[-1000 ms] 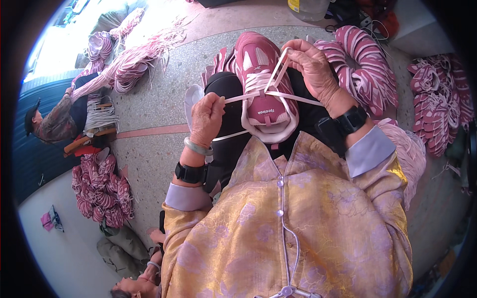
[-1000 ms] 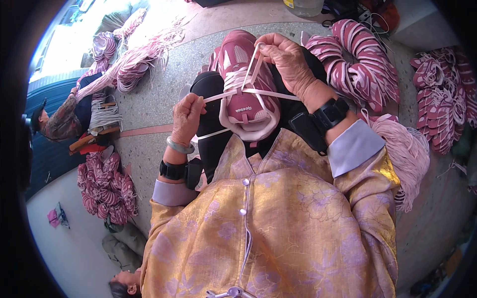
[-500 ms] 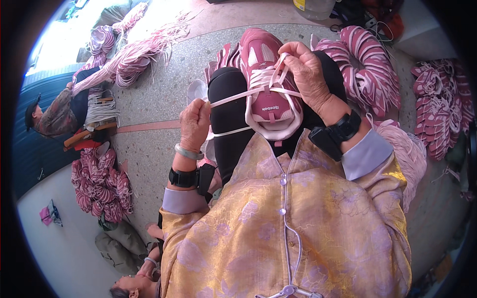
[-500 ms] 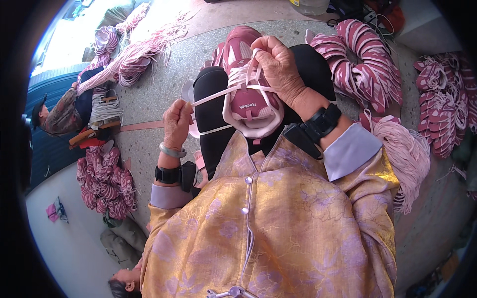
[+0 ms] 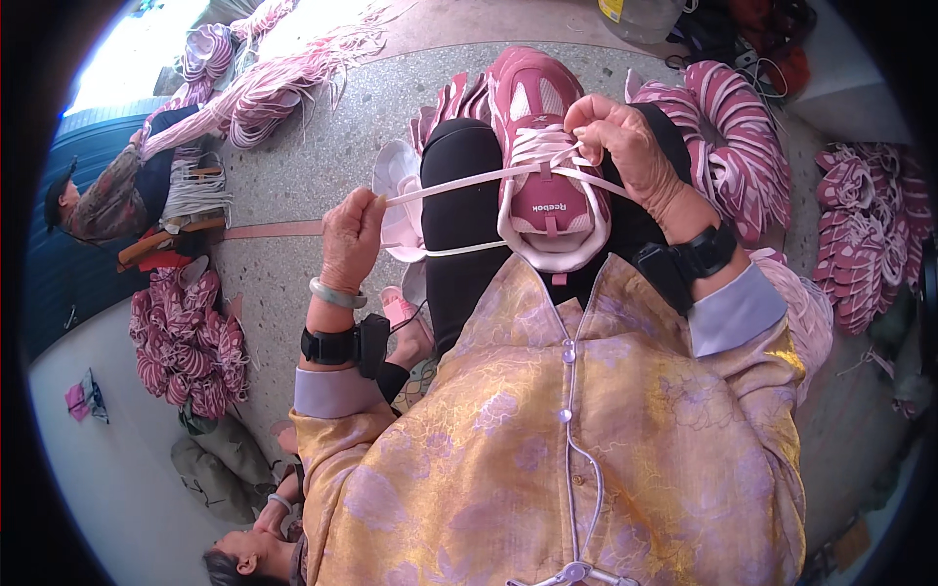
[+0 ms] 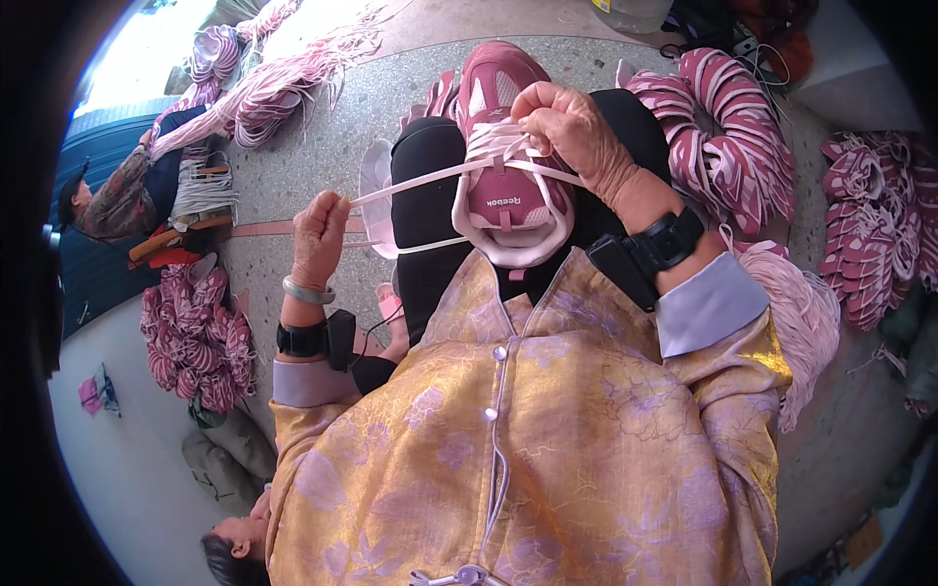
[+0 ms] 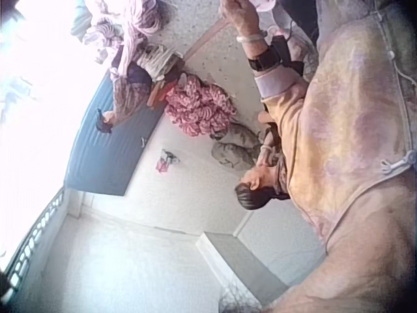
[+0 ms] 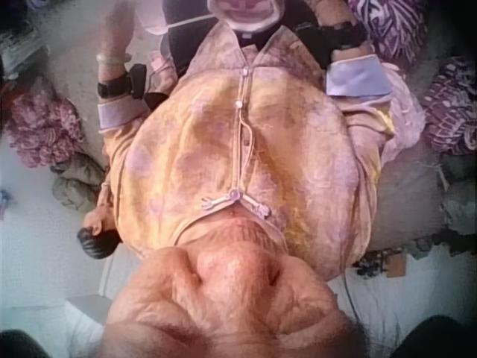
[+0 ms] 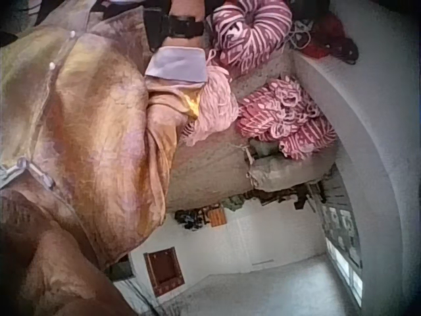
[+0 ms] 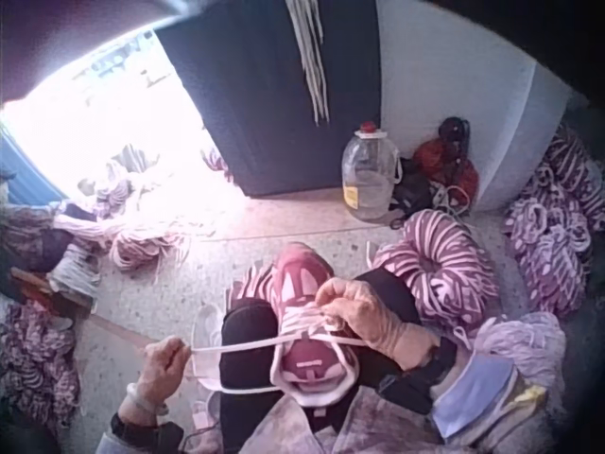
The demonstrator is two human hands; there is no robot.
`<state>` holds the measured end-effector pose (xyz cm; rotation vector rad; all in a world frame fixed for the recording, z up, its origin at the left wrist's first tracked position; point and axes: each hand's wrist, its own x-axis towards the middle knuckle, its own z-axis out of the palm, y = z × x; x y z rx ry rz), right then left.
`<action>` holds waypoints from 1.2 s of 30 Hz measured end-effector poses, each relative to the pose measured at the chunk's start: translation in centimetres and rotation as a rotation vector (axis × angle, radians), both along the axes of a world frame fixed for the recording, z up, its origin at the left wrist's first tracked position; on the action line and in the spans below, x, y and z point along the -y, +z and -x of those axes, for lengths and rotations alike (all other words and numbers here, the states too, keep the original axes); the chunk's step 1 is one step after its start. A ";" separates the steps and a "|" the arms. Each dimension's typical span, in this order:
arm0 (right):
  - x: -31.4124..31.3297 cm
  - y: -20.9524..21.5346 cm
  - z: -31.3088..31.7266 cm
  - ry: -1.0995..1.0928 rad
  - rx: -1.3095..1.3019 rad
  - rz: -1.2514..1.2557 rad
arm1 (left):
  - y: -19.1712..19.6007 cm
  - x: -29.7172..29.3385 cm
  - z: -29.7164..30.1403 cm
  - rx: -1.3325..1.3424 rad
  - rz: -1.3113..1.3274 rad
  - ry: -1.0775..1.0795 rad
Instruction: Lacing a pink and white sneaker by hand.
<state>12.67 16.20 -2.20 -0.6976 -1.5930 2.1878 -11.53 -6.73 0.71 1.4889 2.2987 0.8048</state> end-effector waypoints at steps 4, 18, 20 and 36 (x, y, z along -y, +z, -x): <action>0.4 -0.2 0.3 -0.012 0.115 -0.193 | -0.1 -0.1 0.1 -0.025 -0.045 -0.003; 4.4 0.1 1.2 -0.146 0.323 -1.367 | 2.2 1.4 2.3 -0.674 -0.343 -0.111; 4.5 0.3 1.5 -0.104 0.407 -1.398 | 2.7 1.7 2.8 -0.760 -0.313 -0.116; 3.7 -0.2 -2.7 -0.177 0.226 -1.039 | -3.7 4.0 1.9 -0.675 -0.024 -0.023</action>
